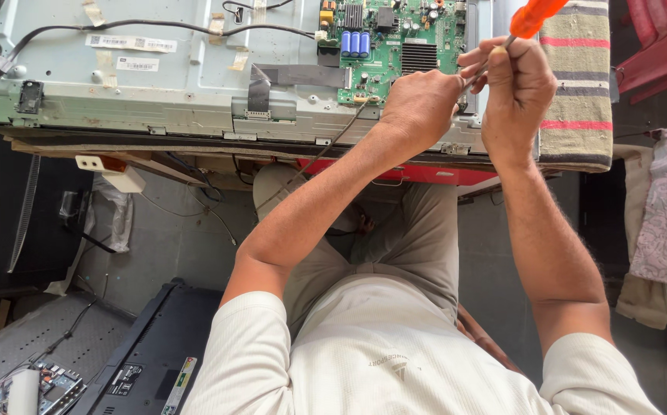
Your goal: The person sits at a workbench repairing a television with its back cover removed. They use a screwdriver to unscrew components, disconnect and reposition cables on the mainboard, and lift the mainboard out of the TV chassis.
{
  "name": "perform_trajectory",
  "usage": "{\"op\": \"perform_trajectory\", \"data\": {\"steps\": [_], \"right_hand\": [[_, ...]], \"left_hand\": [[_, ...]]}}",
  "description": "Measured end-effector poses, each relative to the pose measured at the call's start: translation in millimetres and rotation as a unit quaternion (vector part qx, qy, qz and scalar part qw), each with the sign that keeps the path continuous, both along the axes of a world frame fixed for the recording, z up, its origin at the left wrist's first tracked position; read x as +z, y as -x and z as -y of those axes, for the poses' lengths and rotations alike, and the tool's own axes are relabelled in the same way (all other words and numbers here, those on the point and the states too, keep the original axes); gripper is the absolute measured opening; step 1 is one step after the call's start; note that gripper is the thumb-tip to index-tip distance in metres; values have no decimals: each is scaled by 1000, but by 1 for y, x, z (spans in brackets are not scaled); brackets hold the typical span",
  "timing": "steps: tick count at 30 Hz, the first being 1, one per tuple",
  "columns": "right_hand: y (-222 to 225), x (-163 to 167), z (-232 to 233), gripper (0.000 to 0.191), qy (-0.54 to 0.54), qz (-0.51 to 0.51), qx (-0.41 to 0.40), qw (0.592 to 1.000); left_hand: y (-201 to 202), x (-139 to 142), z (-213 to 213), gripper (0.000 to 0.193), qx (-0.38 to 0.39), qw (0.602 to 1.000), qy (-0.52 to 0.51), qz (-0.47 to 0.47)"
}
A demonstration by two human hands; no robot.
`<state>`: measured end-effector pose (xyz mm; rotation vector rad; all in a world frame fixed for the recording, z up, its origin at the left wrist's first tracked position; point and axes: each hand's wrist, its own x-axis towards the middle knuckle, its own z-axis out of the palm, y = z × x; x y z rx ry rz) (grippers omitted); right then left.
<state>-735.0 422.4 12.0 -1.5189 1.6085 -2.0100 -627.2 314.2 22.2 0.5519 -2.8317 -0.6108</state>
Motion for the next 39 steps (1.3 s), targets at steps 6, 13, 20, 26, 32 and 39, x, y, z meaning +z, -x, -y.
{"op": "perform_trajectory", "data": {"steps": [6, 13, 20, 26, 32, 39], "right_hand": [[2, -1, 0, 18, 23, 48, 20, 998], [7, -5, -2, 19, 12, 29, 30, 999], [11, -10, -2, 17, -2, 9, 14, 1000], [11, -13, 0, 19, 36, 47, 24, 998], [8, -9, 0, 19, 10, 51, 23, 998], [9, -7, 1, 15, 32, 36, 28, 998]], "left_hand": [[3, 0, -1, 24, -2, 1000, -1, -11], [5, 2, -2, 18, -8, 998, 8, 59], [5, -1, -1, 22, -7, 1000, 7, 11], [4, -3, 0, 24, -6, 1000, 8, -5], [4, -1, -1, 26, -6, 1000, 6, 21], [3, 2, -3, 19, -1, 1000, -11, 13]]}}
